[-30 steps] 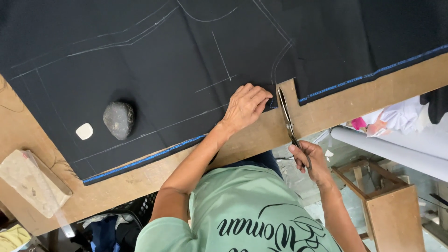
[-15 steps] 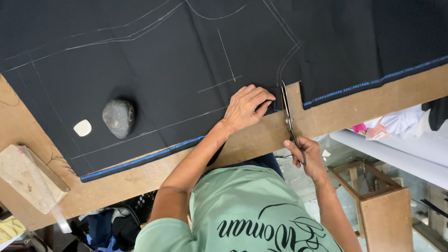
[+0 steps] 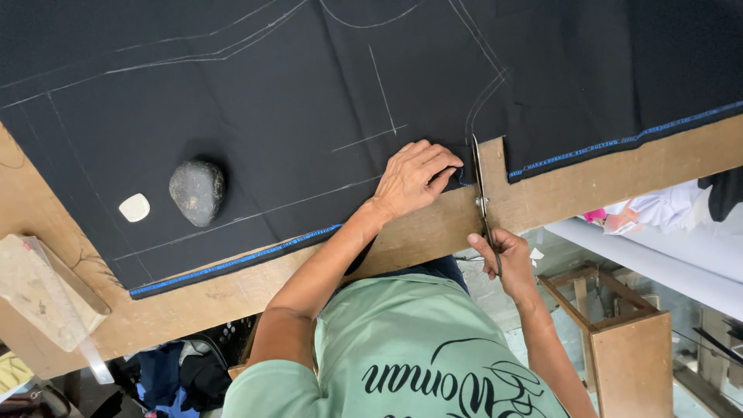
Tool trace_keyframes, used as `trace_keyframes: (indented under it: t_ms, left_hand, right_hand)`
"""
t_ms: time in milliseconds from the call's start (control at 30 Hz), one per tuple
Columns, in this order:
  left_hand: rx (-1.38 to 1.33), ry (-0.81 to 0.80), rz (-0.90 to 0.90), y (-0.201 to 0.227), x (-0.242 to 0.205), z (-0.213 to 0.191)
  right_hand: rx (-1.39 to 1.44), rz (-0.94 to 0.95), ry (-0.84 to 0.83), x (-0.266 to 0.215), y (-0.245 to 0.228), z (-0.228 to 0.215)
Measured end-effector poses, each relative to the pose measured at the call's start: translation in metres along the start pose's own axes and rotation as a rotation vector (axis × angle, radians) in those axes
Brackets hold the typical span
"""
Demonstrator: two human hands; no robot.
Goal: The person uses a ruler and chalk to draw straight lines on a large piece of black fabric laid out on a wooden table. They then use scissors to cut the fabric along the marked lines, separating a section of the material.
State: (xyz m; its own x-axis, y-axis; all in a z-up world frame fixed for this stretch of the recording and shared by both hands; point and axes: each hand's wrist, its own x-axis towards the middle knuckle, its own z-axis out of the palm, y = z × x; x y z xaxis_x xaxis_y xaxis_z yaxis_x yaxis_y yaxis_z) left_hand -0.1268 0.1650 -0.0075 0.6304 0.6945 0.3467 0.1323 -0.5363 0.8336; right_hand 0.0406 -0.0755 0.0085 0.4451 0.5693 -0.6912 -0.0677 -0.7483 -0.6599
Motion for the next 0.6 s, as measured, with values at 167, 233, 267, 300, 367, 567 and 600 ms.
trace_keyframes:
  t_ms: [167, 233, 267, 300, 367, 567, 600]
  left_hand:
    - [-0.006, 0.015, 0.002, -0.003, -0.002, 0.003]
    - [-0.007, 0.013, 0.006, -0.002, -0.002, 0.001]
    - [-0.003, 0.006, 0.005, -0.002, -0.001, 0.0]
    - [0.0, -0.002, 0.004, -0.001, -0.001, -0.001]
    - [-0.006, -0.002, 0.005, -0.002, -0.001, 0.0]
    - [-0.014, -0.008, 0.0, -0.002, -0.001, 0.0]
    - [-0.014, -0.008, -0.003, -0.002, -0.001, -0.001]
  right_hand:
    - [0.032, 0.002, -0.003, -0.006, -0.012, 0.003]
    - [0.035, 0.0, -0.007, -0.009, -0.015, 0.003]
    - [0.045, -0.008, -0.004, -0.01, -0.015, 0.004]
    - [0.054, -0.015, -0.002, -0.011, -0.016, 0.004]
    - [0.058, -0.018, -0.002, -0.009, -0.011, 0.004]
    - [0.042, -0.008, 0.004, -0.006, -0.008, 0.006]
    - [0.032, -0.014, 0.007, -0.006, -0.009, 0.007]
